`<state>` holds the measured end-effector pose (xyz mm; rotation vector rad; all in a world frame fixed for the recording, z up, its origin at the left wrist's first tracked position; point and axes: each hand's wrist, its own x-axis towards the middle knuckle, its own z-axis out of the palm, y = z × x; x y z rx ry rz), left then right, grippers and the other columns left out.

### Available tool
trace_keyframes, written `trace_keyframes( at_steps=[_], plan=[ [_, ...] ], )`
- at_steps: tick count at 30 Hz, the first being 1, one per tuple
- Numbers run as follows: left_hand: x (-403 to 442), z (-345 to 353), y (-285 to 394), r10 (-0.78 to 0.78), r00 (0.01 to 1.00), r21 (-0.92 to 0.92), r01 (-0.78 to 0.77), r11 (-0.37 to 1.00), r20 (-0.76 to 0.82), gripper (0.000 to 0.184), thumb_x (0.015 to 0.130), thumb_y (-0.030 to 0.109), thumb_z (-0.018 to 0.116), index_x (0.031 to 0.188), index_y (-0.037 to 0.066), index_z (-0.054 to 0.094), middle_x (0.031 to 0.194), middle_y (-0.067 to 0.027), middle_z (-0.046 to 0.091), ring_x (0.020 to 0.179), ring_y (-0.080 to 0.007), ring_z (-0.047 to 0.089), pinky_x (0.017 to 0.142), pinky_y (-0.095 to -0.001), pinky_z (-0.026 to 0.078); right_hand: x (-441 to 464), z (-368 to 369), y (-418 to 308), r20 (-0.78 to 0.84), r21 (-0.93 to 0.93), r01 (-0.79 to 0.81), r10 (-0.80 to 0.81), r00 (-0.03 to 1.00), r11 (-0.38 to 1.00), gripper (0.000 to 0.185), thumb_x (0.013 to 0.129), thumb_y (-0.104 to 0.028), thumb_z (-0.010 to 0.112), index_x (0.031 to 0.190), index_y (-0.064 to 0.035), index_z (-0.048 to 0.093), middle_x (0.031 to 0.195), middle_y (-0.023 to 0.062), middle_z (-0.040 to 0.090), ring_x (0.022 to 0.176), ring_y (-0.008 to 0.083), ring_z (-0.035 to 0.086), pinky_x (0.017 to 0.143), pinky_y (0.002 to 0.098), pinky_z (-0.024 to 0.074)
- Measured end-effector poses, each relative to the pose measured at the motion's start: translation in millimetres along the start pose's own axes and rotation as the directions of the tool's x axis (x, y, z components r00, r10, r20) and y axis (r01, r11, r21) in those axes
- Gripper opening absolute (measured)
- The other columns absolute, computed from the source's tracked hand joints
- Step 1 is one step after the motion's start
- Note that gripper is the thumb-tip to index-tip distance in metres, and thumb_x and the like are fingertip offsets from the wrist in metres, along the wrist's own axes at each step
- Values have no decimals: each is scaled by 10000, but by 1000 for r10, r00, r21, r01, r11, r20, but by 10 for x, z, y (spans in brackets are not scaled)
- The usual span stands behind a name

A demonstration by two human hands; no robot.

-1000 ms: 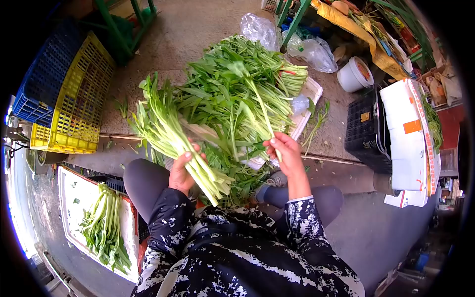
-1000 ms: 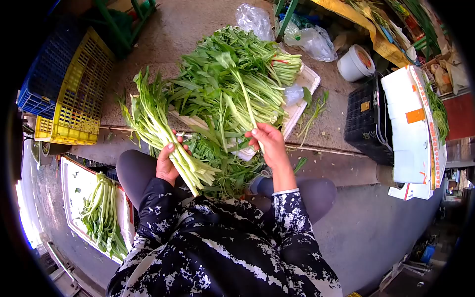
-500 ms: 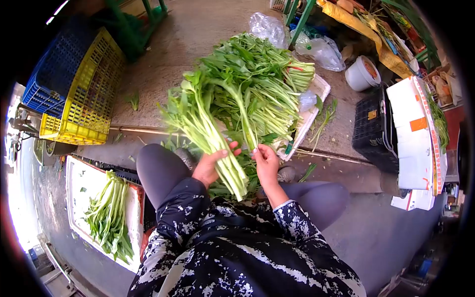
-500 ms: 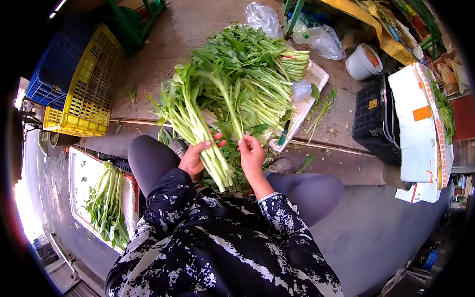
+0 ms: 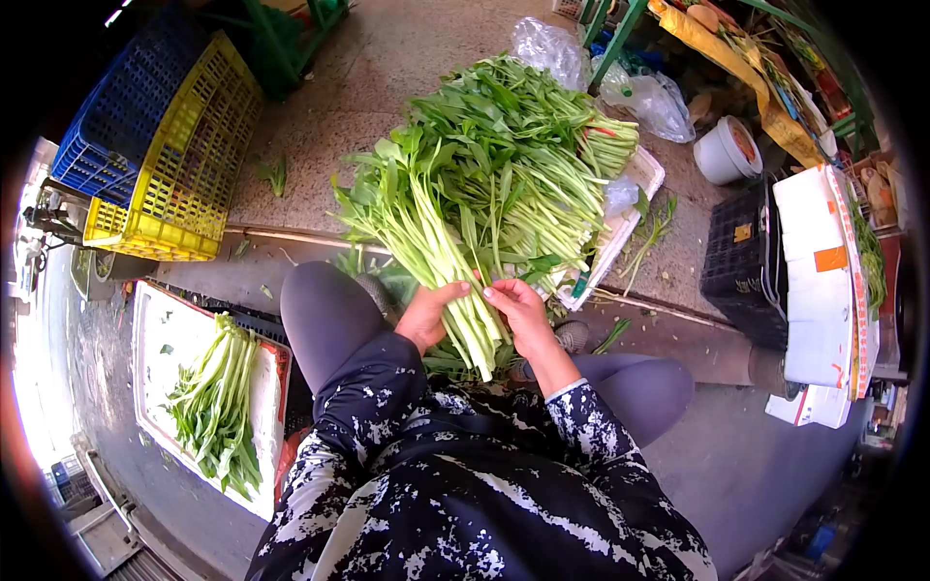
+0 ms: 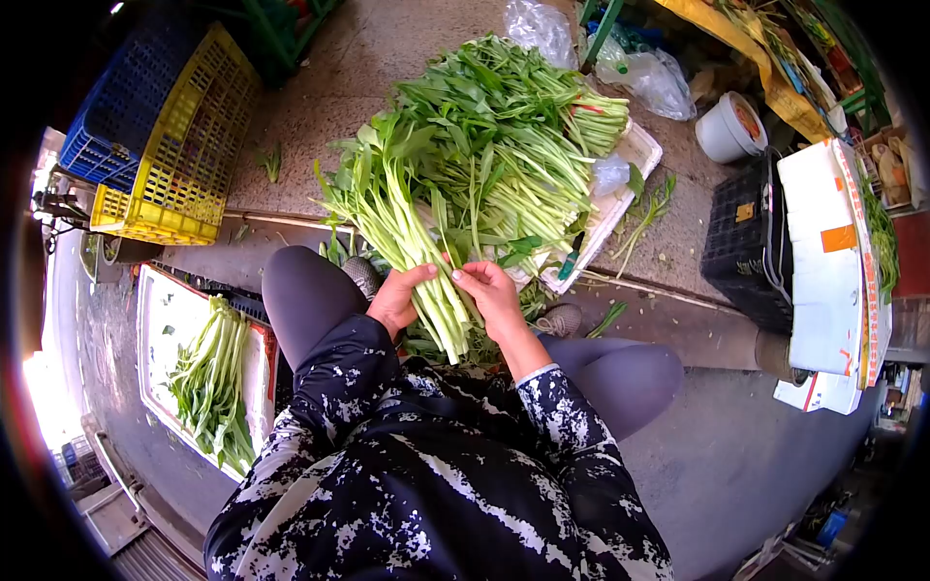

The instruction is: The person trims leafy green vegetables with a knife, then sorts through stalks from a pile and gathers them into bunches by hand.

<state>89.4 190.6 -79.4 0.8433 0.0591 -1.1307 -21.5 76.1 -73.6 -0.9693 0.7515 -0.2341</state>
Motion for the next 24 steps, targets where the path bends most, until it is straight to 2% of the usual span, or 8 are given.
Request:
trace_keyframes(
  at_steps=[7,9,11,13,16,20,23,24],
  plan=[
    [-15,8,17,56,997,39,-54,998,-60,282,752,6,591,1027,-10,532,956,-93,609,834,-218,605,758,-366,509,-72,39,144,-202,44,34,-25,979,998,107,739,-24,645,808,5,568,759,42,591,677,96,534,618,214,431],
    [-25,-7,35,57,996,31,-55,998,-68,287,750,4,588,1029,-4,518,948,-93,609,827,-222,606,748,-371,512,-165,-9,261,-280,-343,65,-168,945,937,67,695,-3,608,745,1,564,697,36,571,624,94,500,573,219,399],
    [5,-41,74,100,995,4,-100,995,-30,334,743,2,593,1058,5,485,931,-94,609,819,-235,610,741,-380,514,-278,-213,516,-260,-366,-87,-12,966,927,60,686,-17,610,728,-12,568,669,31,556,606,101,489,571,229,399],
    [-22,-4,66,107,994,43,-105,994,-33,366,736,-1,599,1079,6,471,928,-96,609,821,-242,612,743,-384,515,-380,-329,568,-177,-251,-294,255,951,922,63,700,-24,617,748,-17,578,674,25,561,613,99,494,585,228,407],
    [-74,60,42,38,999,119,-37,992,-7,369,728,-2,612,1072,-1,481,930,-104,609,829,-248,616,753,-389,513,-345,-306,465,-210,-327,-140,72,975,935,34,766,-30,577,791,-21,599,693,12,562,608,82,486,572,216,393],
    [-28,13,54,45,999,139,-46,989,12,347,733,5,624,1056,-16,499,929,-112,609,820,-248,617,754,-383,514,-252,-67,45,-160,65,-92,102,982,994,142,834,-158,579,865,-20,592,711,-25,548,616,83,485,548,231,389],
    [-20,-14,3,131,991,137,-130,982,2,346,730,-1,624,1051,-21,497,929,-114,608,816,-245,617,755,-380,514,-126,28,180,-123,-270,124,-162,979,955,121,836,-154,583,784,-45,572,625,13,512,490,107,416,440,241,298],
    [-54,16,33,140,990,95,-139,986,-1,354,723,-7,622,1053,-21,493,931,-114,608,811,-240,616,753,-376,515,-139,-28,329,-95,-566,185,-287,953,803,126,830,-143,580,788,-26,564,608,53,512,490,141,424,453,274,321]
  ],
)
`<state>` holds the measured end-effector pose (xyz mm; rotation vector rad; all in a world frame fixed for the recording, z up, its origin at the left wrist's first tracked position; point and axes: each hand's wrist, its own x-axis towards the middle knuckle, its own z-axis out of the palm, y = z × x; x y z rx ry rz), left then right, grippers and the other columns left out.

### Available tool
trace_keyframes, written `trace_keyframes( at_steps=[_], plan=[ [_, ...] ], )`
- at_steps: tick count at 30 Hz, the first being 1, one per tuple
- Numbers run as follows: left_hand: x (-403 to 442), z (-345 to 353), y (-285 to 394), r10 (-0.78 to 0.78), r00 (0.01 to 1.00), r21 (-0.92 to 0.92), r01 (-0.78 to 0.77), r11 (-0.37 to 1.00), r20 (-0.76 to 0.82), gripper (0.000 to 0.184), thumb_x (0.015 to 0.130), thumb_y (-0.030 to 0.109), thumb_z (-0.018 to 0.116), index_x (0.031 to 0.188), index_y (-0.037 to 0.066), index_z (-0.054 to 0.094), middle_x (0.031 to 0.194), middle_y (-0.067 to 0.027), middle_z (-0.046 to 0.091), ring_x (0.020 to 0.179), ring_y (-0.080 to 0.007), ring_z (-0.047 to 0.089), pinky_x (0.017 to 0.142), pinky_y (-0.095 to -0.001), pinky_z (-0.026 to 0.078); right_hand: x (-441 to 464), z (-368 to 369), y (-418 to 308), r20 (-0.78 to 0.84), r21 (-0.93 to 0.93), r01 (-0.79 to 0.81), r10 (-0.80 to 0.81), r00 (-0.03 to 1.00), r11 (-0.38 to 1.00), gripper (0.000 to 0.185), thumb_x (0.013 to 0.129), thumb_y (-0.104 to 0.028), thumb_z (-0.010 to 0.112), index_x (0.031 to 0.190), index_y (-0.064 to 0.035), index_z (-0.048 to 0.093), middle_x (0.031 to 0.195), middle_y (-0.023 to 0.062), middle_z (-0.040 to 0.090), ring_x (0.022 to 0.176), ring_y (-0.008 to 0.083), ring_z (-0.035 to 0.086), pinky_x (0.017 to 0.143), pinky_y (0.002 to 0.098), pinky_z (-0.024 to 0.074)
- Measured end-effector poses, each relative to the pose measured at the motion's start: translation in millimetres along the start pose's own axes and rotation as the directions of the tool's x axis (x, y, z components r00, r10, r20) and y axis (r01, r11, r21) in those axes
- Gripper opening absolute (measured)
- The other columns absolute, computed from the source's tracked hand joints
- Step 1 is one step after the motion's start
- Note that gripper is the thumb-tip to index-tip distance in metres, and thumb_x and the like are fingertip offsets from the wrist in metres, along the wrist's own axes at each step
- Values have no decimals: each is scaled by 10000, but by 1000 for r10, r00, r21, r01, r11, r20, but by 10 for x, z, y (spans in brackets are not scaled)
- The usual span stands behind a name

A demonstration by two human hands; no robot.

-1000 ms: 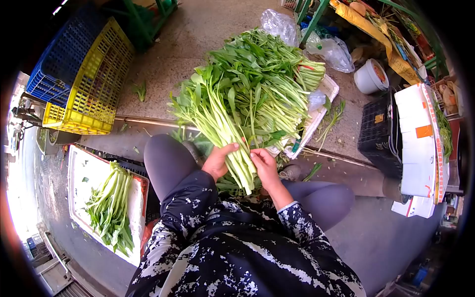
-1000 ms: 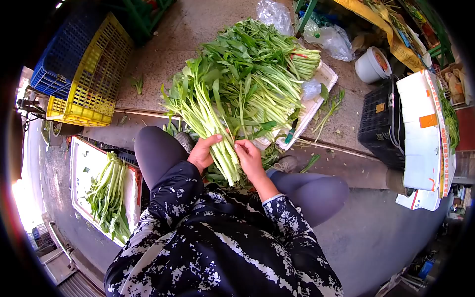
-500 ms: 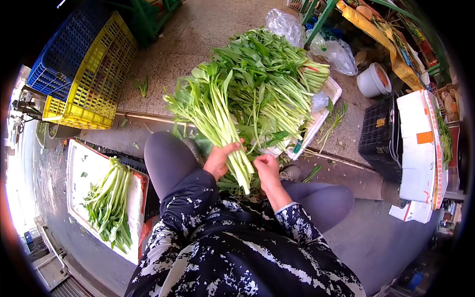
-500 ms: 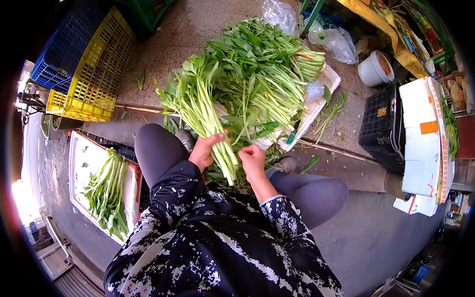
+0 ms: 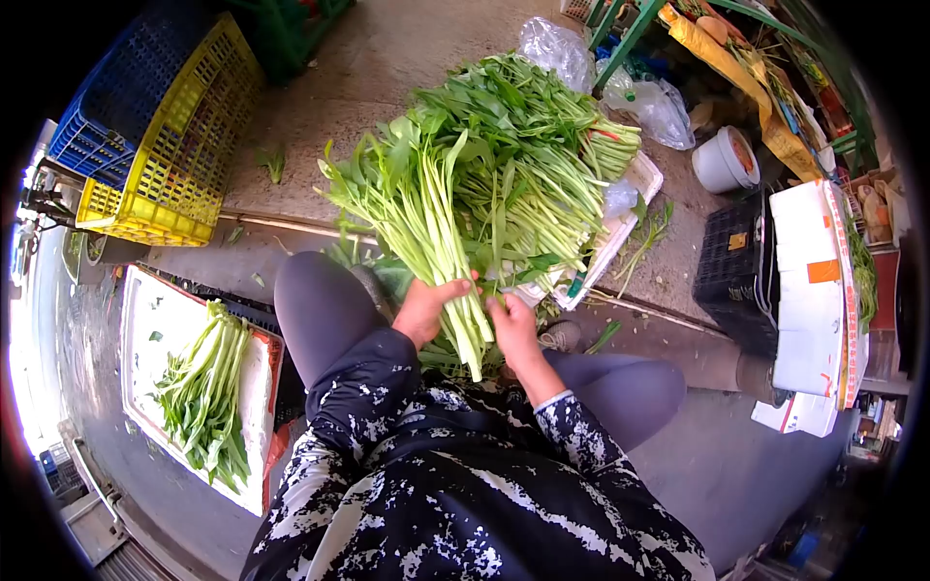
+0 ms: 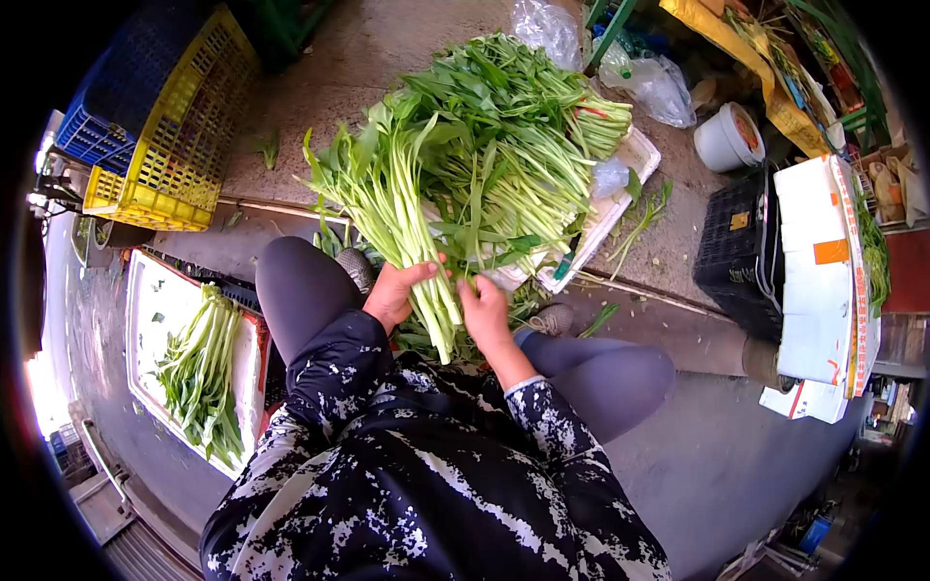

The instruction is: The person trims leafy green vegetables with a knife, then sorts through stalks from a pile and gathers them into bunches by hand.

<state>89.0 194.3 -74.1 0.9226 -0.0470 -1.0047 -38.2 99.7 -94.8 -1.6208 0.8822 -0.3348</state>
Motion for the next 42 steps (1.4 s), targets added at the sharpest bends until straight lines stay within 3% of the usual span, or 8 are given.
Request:
trace_keyframes(
  at_steps=[11,14,17,19,25,27,39,42],
  plan=[
    [-138,18,10,-102,987,246,69,967,126,381,715,-55,632,1064,4,491,863,-80,602,785,-179,604,717,-311,511,-485,-308,782,109,-715,-111,266,958,690,205,800,-173,532,850,24,552,776,278,570,778,443,552,691,476,441],
    [-149,22,52,-82,981,171,52,984,174,384,728,-55,626,1077,8,479,870,-85,605,793,-192,609,734,-321,506,-517,-177,1009,174,-638,77,47,984,767,167,790,-141,530,841,17,554,678,226,582,607,382,569,560,425,451],
    [-141,-22,17,-101,974,135,75,988,201,402,735,-38,627,1098,10,461,879,-90,607,810,-219,616,754,-345,499,-478,-108,730,278,-27,-345,338,899,938,102,801,-104,498,759,-18,531,547,76,492,406,198,437,399,313,347],
    [-147,-37,50,-151,971,120,129,984,188,415,738,-30,622,1113,13,451,888,-90,606,815,-233,619,758,-351,497,-497,-168,480,459,413,-631,449,767,657,129,828,-126,496,716,-69,468,527,-39,358,416,70,303,381,235,227],
    [-193,-112,97,-195,967,-10,199,980,162,443,732,-22,609,1138,27,438,910,-90,597,795,-245,616,750,-368,508,-648,-270,335,650,482,-753,393,650,447,163,866,-143,494,713,-102,459,520,-63,310,416,48,256,394,214,187],
    [-219,-135,117,-193,967,-18,199,980,166,448,731,-15,610,1142,28,436,910,-91,597,788,-244,617,747,-368,510,-720,-254,150,519,367,-514,288,805,775,215,905,-215,485,732,-89,475,532,-64,323,446,49,261,422,209,182],
    [-210,-182,134,-224,953,-96,247,964,205,449,719,30,606,1138,44,442,871,-72,592,736,-235,604,705,-344,516,-644,-126,439,664,375,-605,252,704,703,217,896,-326,513,899,-112,477,525,-77,322,438,34,252,413,183,177],
    [-202,-187,132,-227,959,-81,243,967,170,445,722,37,602,1137,50,440,865,-74,590,715,-235,601,691,-352,518,-656,-36,485,389,297,-562,440,809,772,226,888,-290,532,1009,-102,494,522,-74,341,423,34,276,396,177,191]
  ],
)
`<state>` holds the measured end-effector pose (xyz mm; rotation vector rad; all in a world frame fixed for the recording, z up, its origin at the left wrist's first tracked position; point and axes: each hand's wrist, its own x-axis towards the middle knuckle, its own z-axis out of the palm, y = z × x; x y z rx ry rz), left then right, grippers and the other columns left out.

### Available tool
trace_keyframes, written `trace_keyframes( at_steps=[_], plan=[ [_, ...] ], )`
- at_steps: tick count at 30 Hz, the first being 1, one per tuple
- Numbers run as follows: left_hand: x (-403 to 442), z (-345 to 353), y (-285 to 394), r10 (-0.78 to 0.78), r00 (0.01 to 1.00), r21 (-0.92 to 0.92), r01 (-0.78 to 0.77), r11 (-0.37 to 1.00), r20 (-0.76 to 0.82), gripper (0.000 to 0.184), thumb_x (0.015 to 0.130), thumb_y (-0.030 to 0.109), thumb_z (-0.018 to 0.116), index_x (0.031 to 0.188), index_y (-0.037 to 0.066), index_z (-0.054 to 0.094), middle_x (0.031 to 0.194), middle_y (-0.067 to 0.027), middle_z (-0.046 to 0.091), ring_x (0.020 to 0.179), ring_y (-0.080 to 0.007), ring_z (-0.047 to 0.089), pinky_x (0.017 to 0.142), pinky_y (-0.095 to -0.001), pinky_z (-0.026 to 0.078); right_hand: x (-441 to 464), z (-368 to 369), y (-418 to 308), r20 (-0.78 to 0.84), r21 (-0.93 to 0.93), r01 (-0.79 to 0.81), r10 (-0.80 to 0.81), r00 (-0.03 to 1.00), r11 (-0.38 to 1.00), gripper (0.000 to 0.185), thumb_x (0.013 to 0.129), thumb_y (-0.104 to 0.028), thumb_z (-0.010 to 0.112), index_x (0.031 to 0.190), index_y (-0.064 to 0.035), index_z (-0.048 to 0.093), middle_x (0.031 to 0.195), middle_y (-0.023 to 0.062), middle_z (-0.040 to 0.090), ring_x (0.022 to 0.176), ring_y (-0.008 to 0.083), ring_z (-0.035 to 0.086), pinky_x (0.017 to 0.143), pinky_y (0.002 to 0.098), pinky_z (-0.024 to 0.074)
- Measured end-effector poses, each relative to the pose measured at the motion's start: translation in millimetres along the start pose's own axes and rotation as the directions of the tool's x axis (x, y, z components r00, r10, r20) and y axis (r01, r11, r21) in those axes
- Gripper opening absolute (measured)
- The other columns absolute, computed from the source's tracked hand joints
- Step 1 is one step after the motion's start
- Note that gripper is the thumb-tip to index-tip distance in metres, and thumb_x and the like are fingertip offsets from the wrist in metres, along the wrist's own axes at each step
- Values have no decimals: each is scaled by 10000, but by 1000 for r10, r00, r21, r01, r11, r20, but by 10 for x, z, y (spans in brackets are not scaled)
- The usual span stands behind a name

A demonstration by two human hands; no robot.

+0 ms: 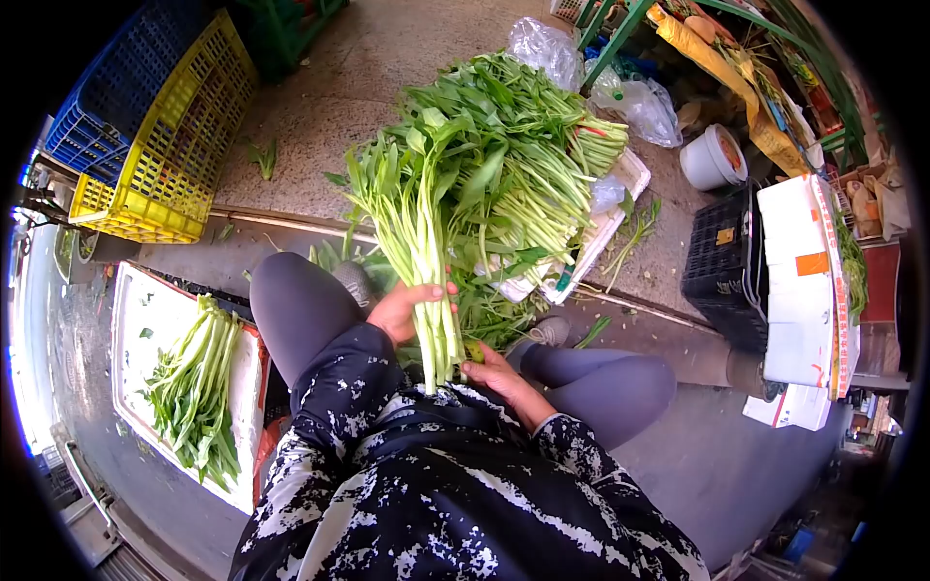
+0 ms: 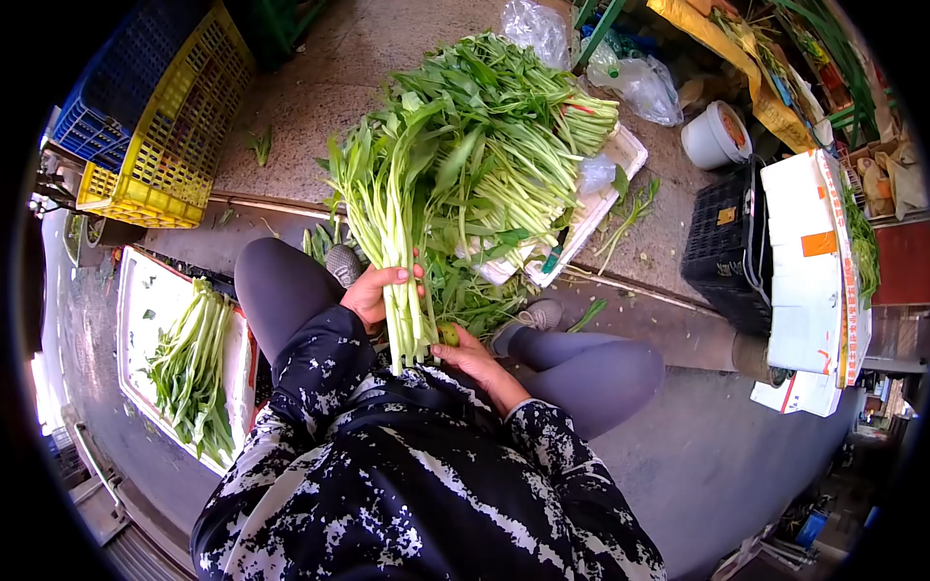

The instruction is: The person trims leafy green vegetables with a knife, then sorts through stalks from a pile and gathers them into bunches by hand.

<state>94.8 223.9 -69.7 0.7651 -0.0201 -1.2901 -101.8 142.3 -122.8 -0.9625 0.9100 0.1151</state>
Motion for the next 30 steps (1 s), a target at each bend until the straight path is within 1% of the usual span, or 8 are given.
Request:
trace_keyframes(
  at_steps=[2,11,13,16,17,22,27,30],
  plan=[
    [-35,-17,50,12,1000,-13,-12,1000,-2,449,721,45,606,1138,55,439,861,-74,589,710,-231,601,683,-350,519,-39,-124,-59,255,146,-87,48,966,985,233,872,-252,558,1034,-87,527,515,-77,357,409,32,292,379,182,199],
    [-439,124,319,46,999,-77,-46,996,-9,463,689,98,617,1121,83,448,925,-92,587,733,-233,599,664,-325,516,-242,-86,-820,41,345,104,-126,991,933,171,872,-213,563,816,-53,591,512,-88,350,392,27,253,385,199,192],
    [-434,234,280,-46,999,-72,47,996,16,456,687,107,633,1109,57,469,1225,-185,482,1101,-315,490,922,-424,403,-269,-13,-949,143,235,218,-255,956,947,169,871,-204,563,856,-39,595,514,-82,356,398,33,276,385,196,209],
    [-355,218,95,-65,997,-175,70,982,35,482,710,103,630,1149,45,439,1271,-195,431,1163,-332,430,991,-458,343,-233,168,-972,156,38,319,-321,934,947,160,843,-191,614,855,-32,620,633,-87,481,523,16,376,467,171,285],
    [-315,153,46,-60,998,-125,59,990,-7,446,732,136,617,1155,115,478,1228,-160,484,1089,-286,507,783,-342,485,-229,248,-973,142,-58,356,-346,928,933,170,840,-191,620,868,-24,627,663,-87,503,559,15,398,497,168,310],
    [-242,138,34,1,999,-108,3,994,35,447,752,122,597,1166,52,442,1076,-123,573,932,-255,579,777,-364,498,-146,312,-784,166,-60,233,-221,961,971,186,860,-189,591,898,-11,630,748,-44,589,673,34,479,619,198,397],
    [-182,176,-26,11,996,94,-2,996,-94,471,739,61,596,1171,17,410,996,-124,597,832,-223,602,727,-361,525,-168,267,-452,86,-392,409,-410,908,824,264,906,-227,502,884,21,589,674,7,543,621,72,447,569,245,386],
    [-175,230,-34,18,998,23,-16,1000,-67,483,739,53,593,1182,13,402,1022,-140,588,837,-223,599,736,-367,523,-186,269,-358,29,-561,445,-521,853,698,356,900,-323,485,838,15,579,581,111,542,515,217,504,511,325,399]
  ],
)
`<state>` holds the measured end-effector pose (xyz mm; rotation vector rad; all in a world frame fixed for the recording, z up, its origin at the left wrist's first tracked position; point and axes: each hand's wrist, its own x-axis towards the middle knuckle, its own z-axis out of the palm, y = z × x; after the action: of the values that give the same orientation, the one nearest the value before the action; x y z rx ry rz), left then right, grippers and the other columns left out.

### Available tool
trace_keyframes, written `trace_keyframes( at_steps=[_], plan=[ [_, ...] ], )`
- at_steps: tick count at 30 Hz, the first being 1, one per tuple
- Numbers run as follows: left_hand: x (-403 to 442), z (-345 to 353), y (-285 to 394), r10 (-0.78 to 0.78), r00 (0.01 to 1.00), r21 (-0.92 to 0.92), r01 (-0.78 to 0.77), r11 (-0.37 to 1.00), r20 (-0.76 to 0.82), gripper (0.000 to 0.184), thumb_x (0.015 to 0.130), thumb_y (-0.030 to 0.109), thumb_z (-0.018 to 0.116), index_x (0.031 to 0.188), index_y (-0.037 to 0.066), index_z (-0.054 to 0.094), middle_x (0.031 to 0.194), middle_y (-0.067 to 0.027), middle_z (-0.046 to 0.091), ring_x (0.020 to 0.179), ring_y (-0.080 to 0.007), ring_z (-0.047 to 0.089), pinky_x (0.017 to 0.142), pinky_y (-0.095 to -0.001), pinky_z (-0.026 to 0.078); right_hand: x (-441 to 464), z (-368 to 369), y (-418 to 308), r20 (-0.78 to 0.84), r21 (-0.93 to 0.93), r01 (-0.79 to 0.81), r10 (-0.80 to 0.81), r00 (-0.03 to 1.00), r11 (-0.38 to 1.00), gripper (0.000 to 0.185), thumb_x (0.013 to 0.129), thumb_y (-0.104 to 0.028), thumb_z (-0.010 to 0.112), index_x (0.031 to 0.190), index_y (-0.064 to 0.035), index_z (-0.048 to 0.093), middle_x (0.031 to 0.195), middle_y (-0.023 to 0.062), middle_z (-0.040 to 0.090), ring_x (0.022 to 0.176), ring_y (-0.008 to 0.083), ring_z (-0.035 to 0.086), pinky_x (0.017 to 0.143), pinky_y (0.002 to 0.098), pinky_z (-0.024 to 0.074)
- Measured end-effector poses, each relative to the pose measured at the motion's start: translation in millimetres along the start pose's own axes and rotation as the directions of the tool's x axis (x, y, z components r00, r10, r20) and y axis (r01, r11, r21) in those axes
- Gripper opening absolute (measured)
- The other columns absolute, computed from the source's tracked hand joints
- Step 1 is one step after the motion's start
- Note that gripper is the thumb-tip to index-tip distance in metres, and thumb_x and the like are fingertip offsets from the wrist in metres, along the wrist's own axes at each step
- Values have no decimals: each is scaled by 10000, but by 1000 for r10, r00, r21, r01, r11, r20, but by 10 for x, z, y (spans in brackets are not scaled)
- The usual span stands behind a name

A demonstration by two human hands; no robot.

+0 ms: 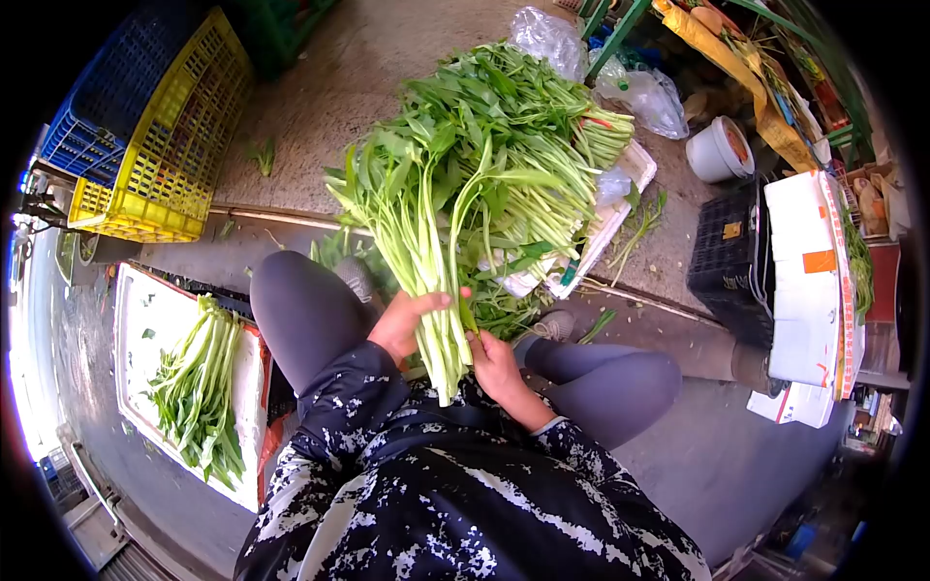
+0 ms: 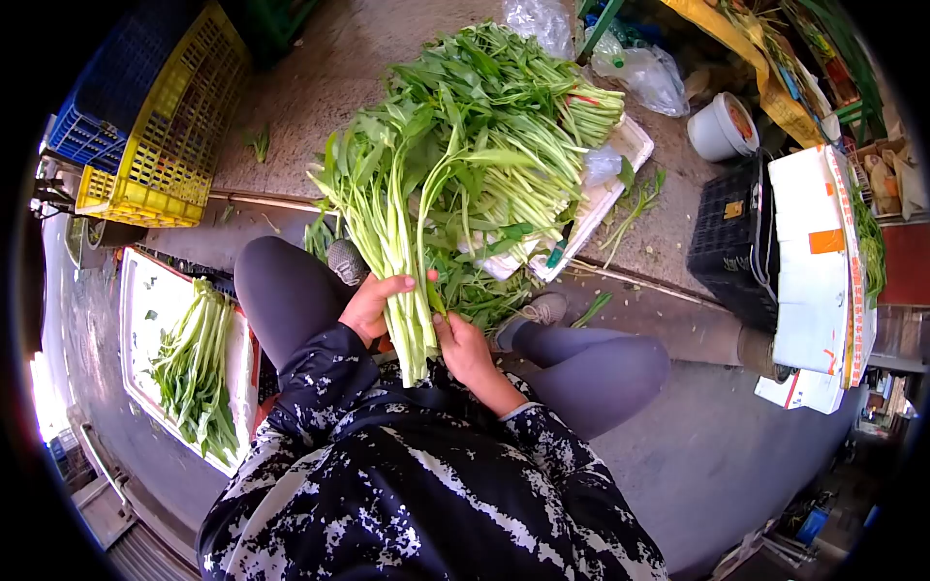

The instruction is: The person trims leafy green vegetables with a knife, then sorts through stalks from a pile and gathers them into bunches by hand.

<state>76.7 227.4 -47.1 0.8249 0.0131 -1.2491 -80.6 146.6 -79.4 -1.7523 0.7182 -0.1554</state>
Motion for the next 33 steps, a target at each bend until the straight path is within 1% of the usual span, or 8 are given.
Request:
trace_keyframes(
  at_steps=[4,13,15,18,19,23,29,33],
  plan=[
    [-57,-21,73,-22,1000,-91,24,996,20,484,742,69,599,1183,16,407,1040,-124,585,837,-245,598,729,-385,524,-30,-93,-105,54,-276,-73,92,994,958,534,861,-486,467,697,8,588,527,199,491,498,368,514,469,408,394],
    [-31,-113,94,94,990,48,-89,995,-101,409,731,72,620,1108,22,468,900,-73,596,773,-240,599,698,-368,516,-189,-268,56,169,-636,-208,396,902,744,656,736,-647,504,571,-19,600,556,178,544,562,338,566,537,415,424],
    [-71,-54,199,110,993,-5,-110,994,-47,415,728,63,626,1107,9,466,924,-77,597,801,-243,601,719,-367,512,-130,-447,79,141,-619,-359,549,824,699,589,700,-611,580,757,-29,651,768,182,617,746,326,601,665,392,464],
    [-69,31,257,137,991,227,-136,964,9,436,722,24,625,1124,5,458,969,-89,598,849,-241,603,754,-357,505,-32,-574,173,71,-726,-128,258,963,675,778,638,-474,714,1239,-50,462,1258,241,425,1118,340,470,945,385,374],
    [-70,84,240,170,985,266,-162,950,-7,421,723,14,620,1118,7,476,972,-94,603,844,-234,605,759,-349,503,41,-565,5,-48,-742,-12,-35,998,671,611,676,-377,719,1173,-78,525,1163,185,520,1041,297,536,874,397,430],
    [20,106,63,301,954,468,-271,841,13,363,723,-50,609,1073,-7,523,967,-88,610,850,-177,599,776,-307,500,371,-697,-1057,-32,79,251,-249,968,965,210,810,-112,607,1008,-41,615,855,106,639,675,181,614,605,239,470],
    [-37,299,5,310,951,488,-277,828,13,332,710,-42,612,1034,-5,549,923,-58,624,818,-125,588,730,-257,491,1164,-798,-1916,-171,-511,603,-760,627,612,156,768,-142,654,898,-56,646,700,46,542,554,131,517,492,252,406],
    [-54,298,-7,320,946,518,-296,802,46,356,723,-43,615,1062,10,522,934,-57,613,824,-132,589,759,-272,491,1684,-748,-1981,-34,-677,498,-699,715,542,132,767,-166,637,876,-92,648,776,63,562,649,210,560,579,318,446]
  ],
)
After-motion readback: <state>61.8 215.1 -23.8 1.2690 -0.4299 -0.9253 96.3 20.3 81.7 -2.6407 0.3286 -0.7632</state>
